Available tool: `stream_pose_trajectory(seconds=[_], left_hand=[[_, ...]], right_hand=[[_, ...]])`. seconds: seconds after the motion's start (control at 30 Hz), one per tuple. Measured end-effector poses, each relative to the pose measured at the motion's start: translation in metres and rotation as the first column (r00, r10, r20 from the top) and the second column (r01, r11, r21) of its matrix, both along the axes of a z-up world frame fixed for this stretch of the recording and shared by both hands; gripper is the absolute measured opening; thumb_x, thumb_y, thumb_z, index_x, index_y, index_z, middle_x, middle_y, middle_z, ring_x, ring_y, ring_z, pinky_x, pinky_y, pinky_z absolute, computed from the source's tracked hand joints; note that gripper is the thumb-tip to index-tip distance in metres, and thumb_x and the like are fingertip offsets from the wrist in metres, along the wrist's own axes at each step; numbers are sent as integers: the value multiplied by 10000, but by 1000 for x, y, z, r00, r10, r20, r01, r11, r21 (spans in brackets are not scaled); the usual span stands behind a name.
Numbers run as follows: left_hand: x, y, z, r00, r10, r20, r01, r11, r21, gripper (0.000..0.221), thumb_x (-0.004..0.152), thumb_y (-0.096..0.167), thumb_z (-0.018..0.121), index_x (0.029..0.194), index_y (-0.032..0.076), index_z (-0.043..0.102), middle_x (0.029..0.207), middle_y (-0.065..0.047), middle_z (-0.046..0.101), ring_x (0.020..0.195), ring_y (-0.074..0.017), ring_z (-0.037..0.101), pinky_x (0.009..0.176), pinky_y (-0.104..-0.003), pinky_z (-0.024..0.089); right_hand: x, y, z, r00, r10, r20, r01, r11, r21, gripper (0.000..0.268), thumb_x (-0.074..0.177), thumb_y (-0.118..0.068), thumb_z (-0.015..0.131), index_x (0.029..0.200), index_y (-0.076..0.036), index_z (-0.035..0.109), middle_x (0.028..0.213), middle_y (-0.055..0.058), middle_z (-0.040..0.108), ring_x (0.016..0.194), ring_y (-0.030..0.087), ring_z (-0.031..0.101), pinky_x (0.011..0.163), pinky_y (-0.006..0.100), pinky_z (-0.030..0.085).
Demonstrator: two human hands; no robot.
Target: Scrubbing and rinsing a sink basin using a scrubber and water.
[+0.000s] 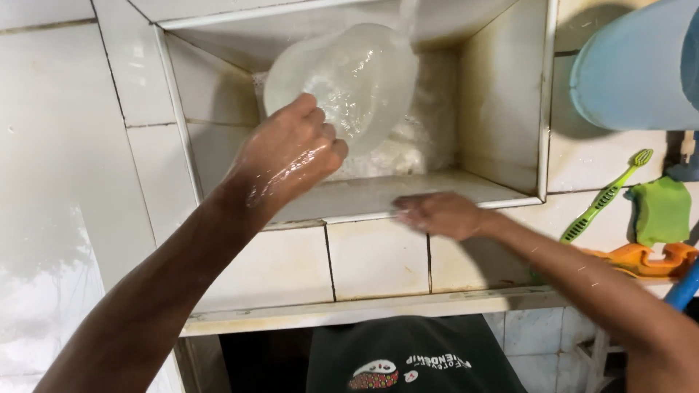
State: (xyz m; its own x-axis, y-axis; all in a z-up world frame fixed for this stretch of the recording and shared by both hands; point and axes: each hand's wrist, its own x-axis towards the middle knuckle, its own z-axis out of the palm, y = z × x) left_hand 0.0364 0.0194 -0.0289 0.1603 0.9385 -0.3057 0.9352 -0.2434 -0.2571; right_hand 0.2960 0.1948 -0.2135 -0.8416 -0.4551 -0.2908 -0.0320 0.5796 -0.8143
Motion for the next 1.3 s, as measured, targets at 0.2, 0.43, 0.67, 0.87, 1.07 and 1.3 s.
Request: stream_pose_trajectory(seconds=[0.2, 0.43, 0.67, 0.87, 1.07, 1.3], left_hand=[[-5, -20, 7, 997, -72, 19, 66, 972, 225, 188, 722, 22, 795, 702, 156, 665, 606, 4, 634, 613, -144, 597, 809, -324, 487], [74, -30, 62, 977, -211, 32, 211, 929, -303, 539, 718, -249, 711, 666, 279, 614, 551, 100, 510, 626, -199, 470, 654, -334, 320], [127, -76, 61, 967, -221, 130, 255, 872, -418, 464, 735, -199, 691, 742, 264, 666, 578, 128, 551, 565, -207, 488, 595, -352, 323], [134, -143, 63, 970, 117, 212, -38, 939, -342, 172, 715, -3, 663, 655, 157, 645, 616, -42, 605, 647, -262, 565, 805, -414, 423], [150, -182, 77, 949, 309, 59, -269, 896, -353, 288, 712, -79, 559, 599, 180, 502, 550, -28, 481, 548, -246, 481, 743, -397, 438], [175, -206, 91, 835, 545, -73, -520, 739, -428, 298, 696, -95, 599, 618, 177, 507, 573, -21, 489, 611, -232, 500, 787, -379, 440]], right_hand=[[39, 0, 39, 897, -89, -432, 212, 946, 245, 511, 997, -377, 408, 1436, -117, 376, 1386, 156, 435, 1282, 323, 459, 1033, 454, 388], [111, -1, 29, 829, 292, -476, -71, 901, 429, 511, 1023, -371, 279, 1507, -207, 280, 1592, 44, 246, 1457, 215, 250, 1167, 404, 221], [30, -64, 17, 717, 204, -666, 19, 950, 312, 312, 1010, -355, 397, 1086, -175, 640, 1046, 103, 684, 1005, 407, 576, 1015, 656, 337], [7, -17, 5, 818, 43, -574, 91, 975, 202, 535, 1065, -361, 202, 1551, -152, 127, 1624, 45, 113, 1498, 191, 89, 1229, 380, 78], [69, -26, 1, 575, 401, -713, -286, 915, 283, 885, 729, 55, 560, 1514, -52, 167, 1599, 122, 170, 1488, 267, 154, 1225, 399, 140], [-32, -155, -8, 828, 444, -341, -420, 896, 147, 400, 959, -345, 352, 1277, -123, 452, 1250, 98, 470, 1206, 242, 440, 1052, 393, 326]])
